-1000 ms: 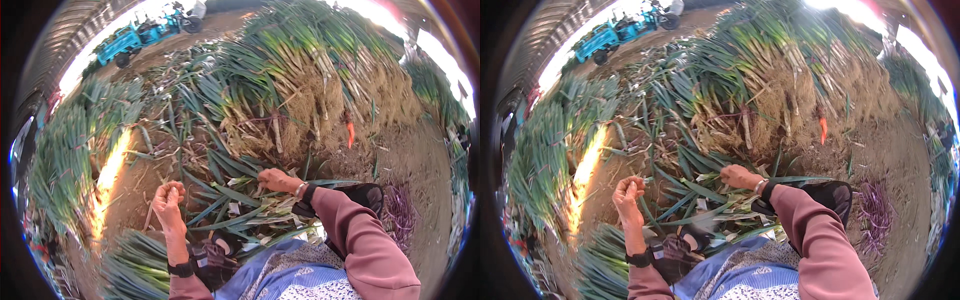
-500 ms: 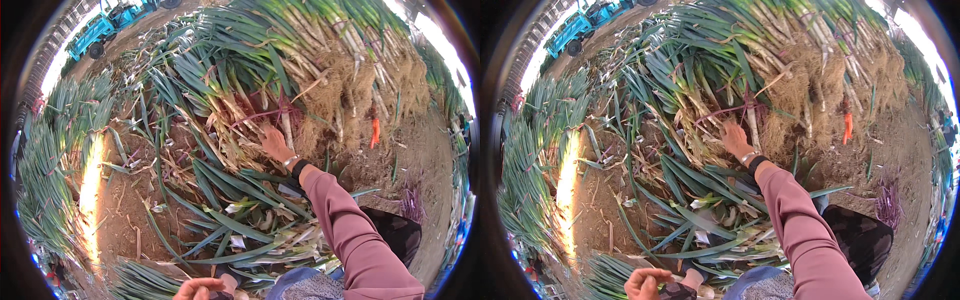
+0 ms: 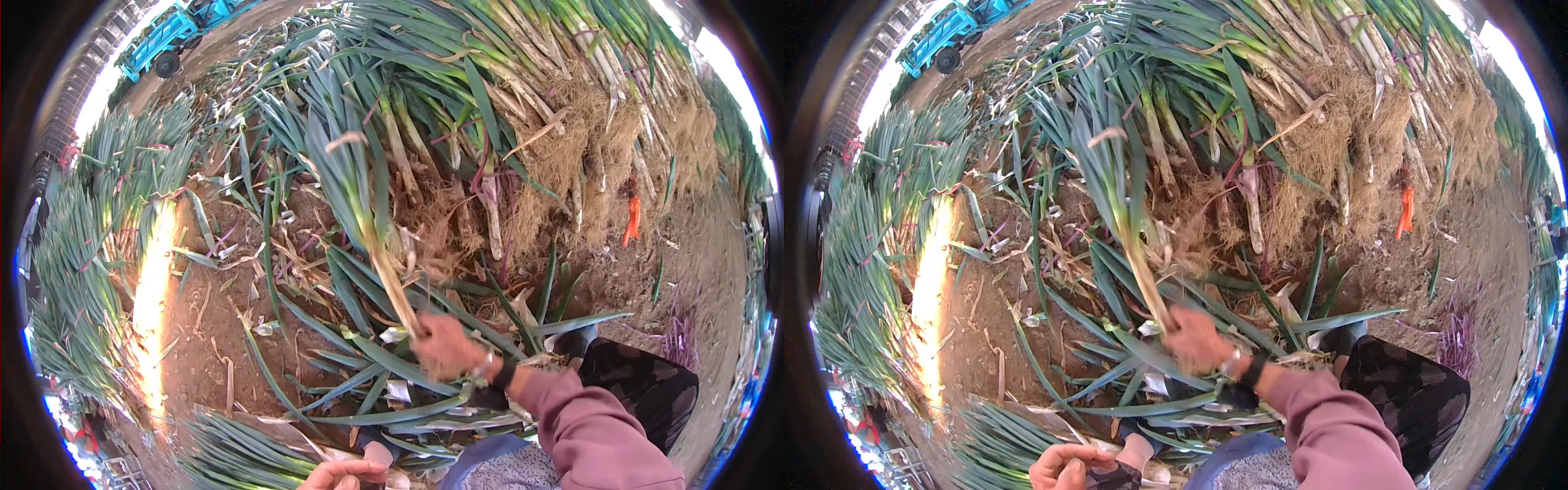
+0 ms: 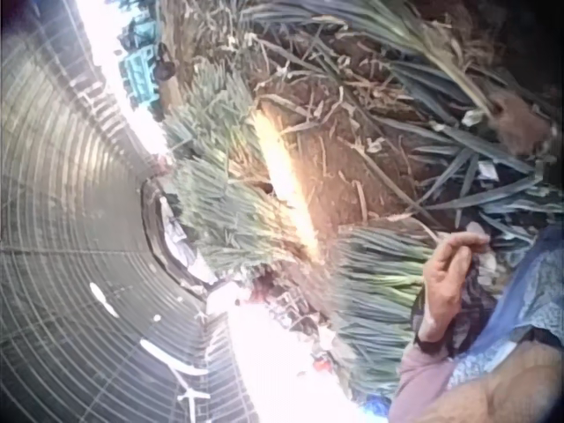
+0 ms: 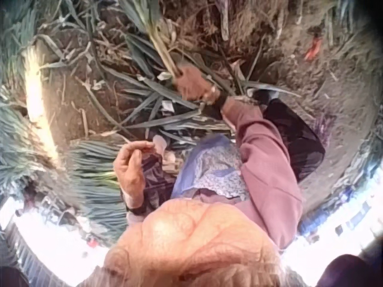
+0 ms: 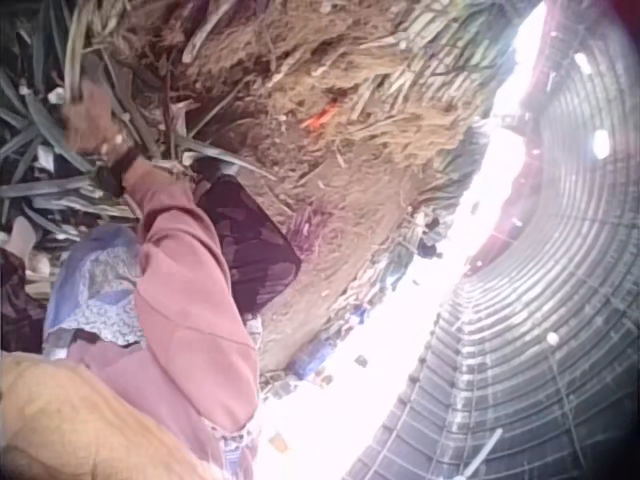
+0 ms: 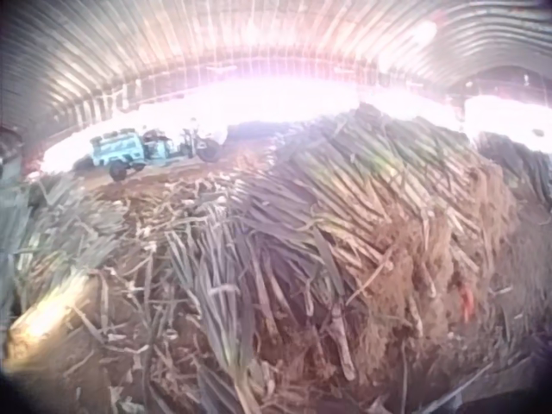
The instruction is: The person picks up a leek by hand, peels away the outer layers, and pulls off the roots. After discarding the scraps, they place the cleaned leek onto a pile and repeat the process with another leek.
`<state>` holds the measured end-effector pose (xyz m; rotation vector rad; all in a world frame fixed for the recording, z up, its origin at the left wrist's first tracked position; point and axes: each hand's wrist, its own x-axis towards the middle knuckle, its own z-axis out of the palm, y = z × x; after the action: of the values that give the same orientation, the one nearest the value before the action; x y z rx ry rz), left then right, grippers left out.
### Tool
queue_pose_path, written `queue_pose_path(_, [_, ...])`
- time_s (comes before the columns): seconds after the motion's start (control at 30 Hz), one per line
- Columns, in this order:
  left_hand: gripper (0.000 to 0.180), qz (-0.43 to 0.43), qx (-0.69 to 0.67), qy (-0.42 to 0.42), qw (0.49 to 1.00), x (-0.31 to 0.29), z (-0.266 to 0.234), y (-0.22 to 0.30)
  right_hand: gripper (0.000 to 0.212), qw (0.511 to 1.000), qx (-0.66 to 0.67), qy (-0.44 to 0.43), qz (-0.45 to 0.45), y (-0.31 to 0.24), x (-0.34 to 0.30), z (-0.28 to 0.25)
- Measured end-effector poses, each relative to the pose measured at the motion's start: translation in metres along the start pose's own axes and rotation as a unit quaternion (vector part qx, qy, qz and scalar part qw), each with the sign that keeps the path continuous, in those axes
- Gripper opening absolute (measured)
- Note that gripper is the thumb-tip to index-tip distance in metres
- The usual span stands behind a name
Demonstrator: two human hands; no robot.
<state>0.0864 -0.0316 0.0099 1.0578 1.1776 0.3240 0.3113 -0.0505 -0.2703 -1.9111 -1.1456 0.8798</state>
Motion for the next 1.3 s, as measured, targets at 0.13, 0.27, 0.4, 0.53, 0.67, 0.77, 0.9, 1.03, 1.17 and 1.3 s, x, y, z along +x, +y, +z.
queue_pose_path(0.13, [0.018,0.039,-0.039,-0.031,0.998,-0.009,-0.001,-0.009,0.037,0.936,0.287,-0.085,0.183,0.017,-0.102,0.042])
queue_pose_path(0.27, [0.021,0.104,0.001,0.032,0.994,-0.026,0.004,-0.018,0.037,0.871,0.394,-0.135,0.259,-0.046,-0.108,-0.003])
queue_pose_path(0.4, [0.02,0.14,-0.086,-0.001,0.986,-0.012,-0.004,-0.036,0.03,0.881,0.431,-0.147,0.129,-0.11,-0.131,-0.053])
queue_pose_path(0.53, [0.015,0.172,-0.161,0.045,0.971,0.008,-0.014,-0.04,0.026,0.924,0.346,-0.155,0.048,-0.142,-0.17,-0.073])
queue_pose_path(0.67, [0.04,0.242,-0.136,0.109,0.955,0.023,0.004,-0.032,0.031,0.982,-0.169,-0.001,-0.087,-0.148,-0.197,-0.094])
queue_pose_path(0.77, [0.063,0.281,-0.198,0.028,0.939,0.029,0.01,-0.021,0.038,0.892,-0.345,0.176,-0.235,-0.161,-0.209,-0.113])
queue_pose_path(0.9, [0.046,0.243,-0.302,0.024,0.921,0.044,0.004,-0.028,0.043,0.843,-0.433,0.227,-0.227,-0.176,-0.22,-0.128])
queue_pose_path(1.03, [0.033,0.174,-0.418,0.043,0.891,0.064,0.008,-0.04,0.038,0.801,-0.48,0.272,-0.233,-0.182,-0.228,-0.137])
queue_pose_path(1.17, [0.025,0.184,-0.486,0.013,0.854,0.071,-0.002,-0.048,0.032,0.889,-0.407,0.165,-0.13,-0.183,-0.227,-0.12])
queue_pose_path(1.3, [0.035,0.22,-0.474,-0.102,0.847,0.047,-0.008,-0.037,0.027,0.928,-0.323,0.126,-0.133,-0.182,-0.227,-0.12])
